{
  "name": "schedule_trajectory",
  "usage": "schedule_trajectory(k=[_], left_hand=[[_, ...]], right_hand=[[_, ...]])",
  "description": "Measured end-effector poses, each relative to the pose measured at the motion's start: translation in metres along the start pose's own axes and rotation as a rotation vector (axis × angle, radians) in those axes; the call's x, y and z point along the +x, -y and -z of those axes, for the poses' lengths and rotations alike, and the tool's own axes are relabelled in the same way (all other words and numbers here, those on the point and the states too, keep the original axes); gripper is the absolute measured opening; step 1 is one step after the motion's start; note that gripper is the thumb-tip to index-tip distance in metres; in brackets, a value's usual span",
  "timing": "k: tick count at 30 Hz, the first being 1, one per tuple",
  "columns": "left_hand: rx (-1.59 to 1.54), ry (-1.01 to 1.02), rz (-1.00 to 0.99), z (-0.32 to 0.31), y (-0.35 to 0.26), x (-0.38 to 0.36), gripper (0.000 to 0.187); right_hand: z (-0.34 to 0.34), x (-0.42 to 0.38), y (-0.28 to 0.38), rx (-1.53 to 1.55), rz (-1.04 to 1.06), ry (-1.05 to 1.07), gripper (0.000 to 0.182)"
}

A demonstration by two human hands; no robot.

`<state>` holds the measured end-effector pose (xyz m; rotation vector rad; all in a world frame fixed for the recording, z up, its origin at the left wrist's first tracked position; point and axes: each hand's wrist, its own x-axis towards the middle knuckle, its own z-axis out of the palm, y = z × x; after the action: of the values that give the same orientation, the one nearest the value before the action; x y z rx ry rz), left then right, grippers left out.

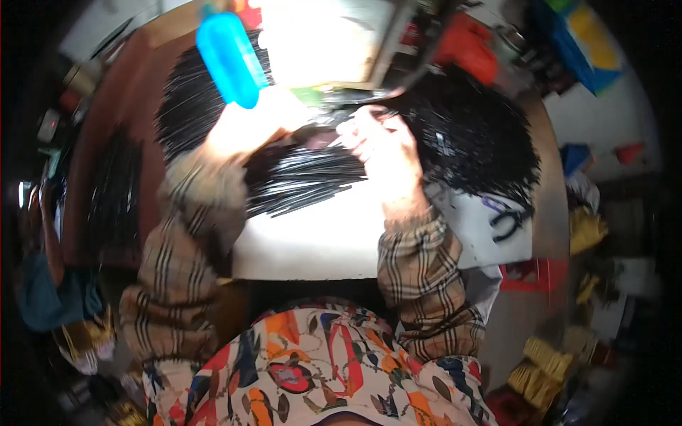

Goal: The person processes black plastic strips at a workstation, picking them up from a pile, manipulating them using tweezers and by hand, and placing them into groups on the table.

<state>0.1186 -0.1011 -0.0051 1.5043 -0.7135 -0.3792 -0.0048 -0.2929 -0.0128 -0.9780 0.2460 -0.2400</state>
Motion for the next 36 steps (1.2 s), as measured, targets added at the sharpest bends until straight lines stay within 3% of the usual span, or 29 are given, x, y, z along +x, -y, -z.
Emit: schedule_trajectory(k=[2,3,6,8,10,12,13,14,15,18,20,21,26,32,36], left_hand=[[0.231,0.118,0.137,-0.005,-0.051,-0.029,0.019],[0.173,0.107,0.286,-0.010,-0.067,-0.039,0.019],[-0.158,-0.070,0.393,-0.011,-0.062,-0.072,0.019],[-0.441,-0.169,0.401,-0.012,-0.038,-0.090,0.023],[-0.599,-0.276,0.283,-0.027,-0.033,-0.099,0.019],[-0.789,-0.326,0.203,-0.044,-0.039,-0.099,0.015],[-0.854,-0.295,0.183,-0.048,-0.045,-0.099,0.014],[-0.918,-0.266,0.160,-0.051,-0.050,-0.099,0.014],[-0.946,-0.318,0.175,-0.056,-0.053,-0.098,0.015],[-0.957,-0.218,0.138,-0.048,-0.036,-0.098,0.012],[-0.896,-0.296,0.204,-0.055,-0.034,-0.097,0.013],[-0.860,-0.306,0.225,-0.056,-0.033,-0.096,0.014],[-0.743,-0.367,0.314,-0.068,-0.034,-0.088,0.023],[-0.642,-0.258,0.327,-0.072,-0.031,-0.081,0.030],[-0.609,-0.197,0.316,-0.069,-0.027,-0.079,0.029]], right_hand=[[-0.004,-0.031,0.007,0.084,-0.059,-0.034,0.010],[-0.007,-0.048,0.008,0.042,-0.011,-0.052,0.011],[0.000,-0.079,-0.008,0.082,0.026,-0.010,0.011],[-0.004,-0.095,-0.014,0.059,0.007,0.018,0.012],[-0.004,-0.106,-0.019,-0.084,-0.066,0.061,0.018],[0.005,-0.115,-0.002,-0.624,0.084,0.240,0.025],[0.011,-0.120,0.013,-0.609,0.017,0.283,0.029],[0.024,-0.122,0.017,-0.598,-0.071,0.167,0.027],[0.041,-0.121,0.017,-0.559,-0.007,0.007,0.025],[0.089,-0.112,0.047,-1.018,0.396,-0.347,0.012],[0.114,-0.106,0.067,-1.245,0.568,-0.520,0.010],[0.117,-0.107,0.077,-1.354,0.545,-0.550,0.010],[0.128,-0.093,0.093,-1.529,0.568,-0.398,0.013],[0.115,-0.058,0.096,-1.676,0.667,-0.159,0.014],[0.111,-0.050,0.100,-1.818,0.545,-0.060,0.010]])
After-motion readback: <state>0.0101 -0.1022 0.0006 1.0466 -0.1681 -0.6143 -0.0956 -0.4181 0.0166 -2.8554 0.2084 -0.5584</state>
